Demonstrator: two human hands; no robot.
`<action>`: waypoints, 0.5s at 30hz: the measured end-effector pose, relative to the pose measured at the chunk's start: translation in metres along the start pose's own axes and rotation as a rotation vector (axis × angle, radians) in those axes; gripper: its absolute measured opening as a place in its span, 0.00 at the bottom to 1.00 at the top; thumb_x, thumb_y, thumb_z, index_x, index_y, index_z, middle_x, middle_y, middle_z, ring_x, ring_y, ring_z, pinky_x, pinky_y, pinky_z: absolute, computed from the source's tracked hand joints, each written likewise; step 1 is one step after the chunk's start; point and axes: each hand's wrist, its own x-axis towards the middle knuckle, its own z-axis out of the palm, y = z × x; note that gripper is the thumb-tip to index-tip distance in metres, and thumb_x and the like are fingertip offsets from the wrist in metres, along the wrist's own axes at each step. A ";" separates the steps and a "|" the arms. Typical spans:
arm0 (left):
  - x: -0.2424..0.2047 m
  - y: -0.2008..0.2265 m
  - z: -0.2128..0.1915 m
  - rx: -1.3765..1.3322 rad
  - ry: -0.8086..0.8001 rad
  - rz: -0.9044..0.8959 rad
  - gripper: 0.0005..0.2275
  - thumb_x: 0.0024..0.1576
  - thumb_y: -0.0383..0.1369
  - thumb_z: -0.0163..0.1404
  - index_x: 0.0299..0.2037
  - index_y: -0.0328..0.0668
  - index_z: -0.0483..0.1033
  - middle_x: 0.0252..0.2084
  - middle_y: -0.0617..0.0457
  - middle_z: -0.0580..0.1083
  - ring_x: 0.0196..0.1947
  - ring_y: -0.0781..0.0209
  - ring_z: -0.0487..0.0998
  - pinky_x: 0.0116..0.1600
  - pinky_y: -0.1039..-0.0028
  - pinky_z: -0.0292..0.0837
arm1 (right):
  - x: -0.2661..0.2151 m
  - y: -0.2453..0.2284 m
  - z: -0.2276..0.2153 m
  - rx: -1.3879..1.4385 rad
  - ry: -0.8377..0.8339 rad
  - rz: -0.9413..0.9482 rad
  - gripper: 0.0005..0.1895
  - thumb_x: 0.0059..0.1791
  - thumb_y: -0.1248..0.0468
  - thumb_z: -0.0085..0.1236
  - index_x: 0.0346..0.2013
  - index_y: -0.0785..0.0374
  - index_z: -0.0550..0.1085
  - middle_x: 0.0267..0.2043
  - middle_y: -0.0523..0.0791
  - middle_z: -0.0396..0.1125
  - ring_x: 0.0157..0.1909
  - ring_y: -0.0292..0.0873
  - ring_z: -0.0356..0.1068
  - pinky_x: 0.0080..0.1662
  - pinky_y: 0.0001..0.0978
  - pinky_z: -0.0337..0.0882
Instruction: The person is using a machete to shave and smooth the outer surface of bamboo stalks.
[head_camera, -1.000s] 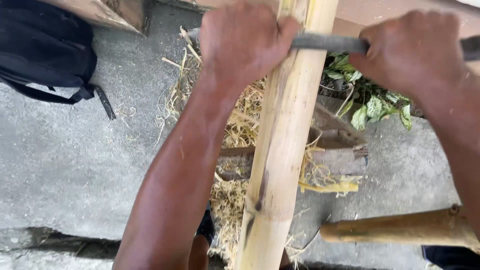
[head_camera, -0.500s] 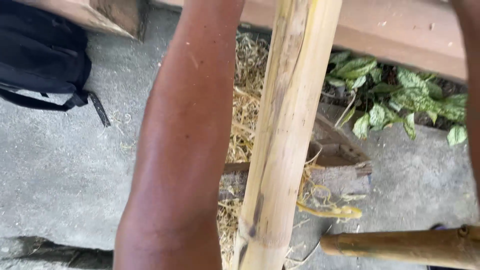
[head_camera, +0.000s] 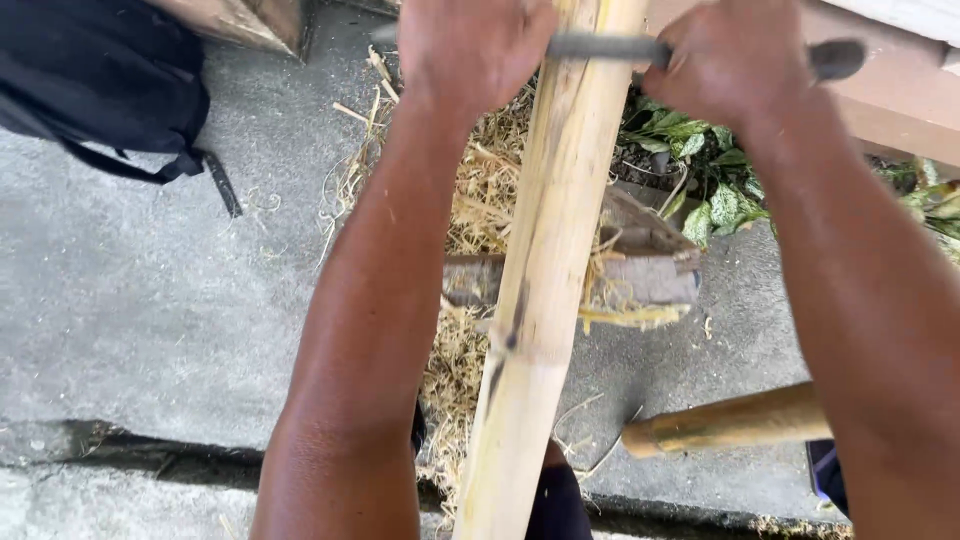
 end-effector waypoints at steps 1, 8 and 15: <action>-0.012 0.004 -0.014 0.030 -0.243 -0.095 0.24 0.62 0.50 0.39 0.22 0.47 0.80 0.17 0.50 0.74 0.15 0.56 0.74 0.20 0.60 0.68 | -0.013 -0.014 -0.007 0.014 -0.101 0.029 0.16 0.53 0.45 0.61 0.43 0.52 0.83 0.20 0.42 0.68 0.19 0.41 0.68 0.29 0.38 0.70; -0.088 0.069 -0.133 -0.050 -1.067 -0.414 0.29 0.64 0.59 0.24 0.18 0.52 0.63 0.15 0.64 0.54 0.15 0.69 0.53 0.22 0.67 0.60 | -0.126 -0.089 -0.002 0.218 -0.415 0.098 0.15 0.50 0.45 0.59 0.41 0.48 0.82 0.16 0.41 0.63 0.16 0.36 0.61 0.24 0.32 0.66; -0.184 0.115 -0.196 -0.124 -1.098 -0.477 0.30 0.64 0.54 0.26 0.22 0.47 0.76 0.17 0.56 0.68 0.18 0.62 0.70 0.28 0.60 0.71 | -0.232 -0.150 0.014 0.276 -0.466 0.027 0.14 0.50 0.46 0.58 0.36 0.50 0.81 0.18 0.40 0.65 0.17 0.35 0.64 0.23 0.33 0.68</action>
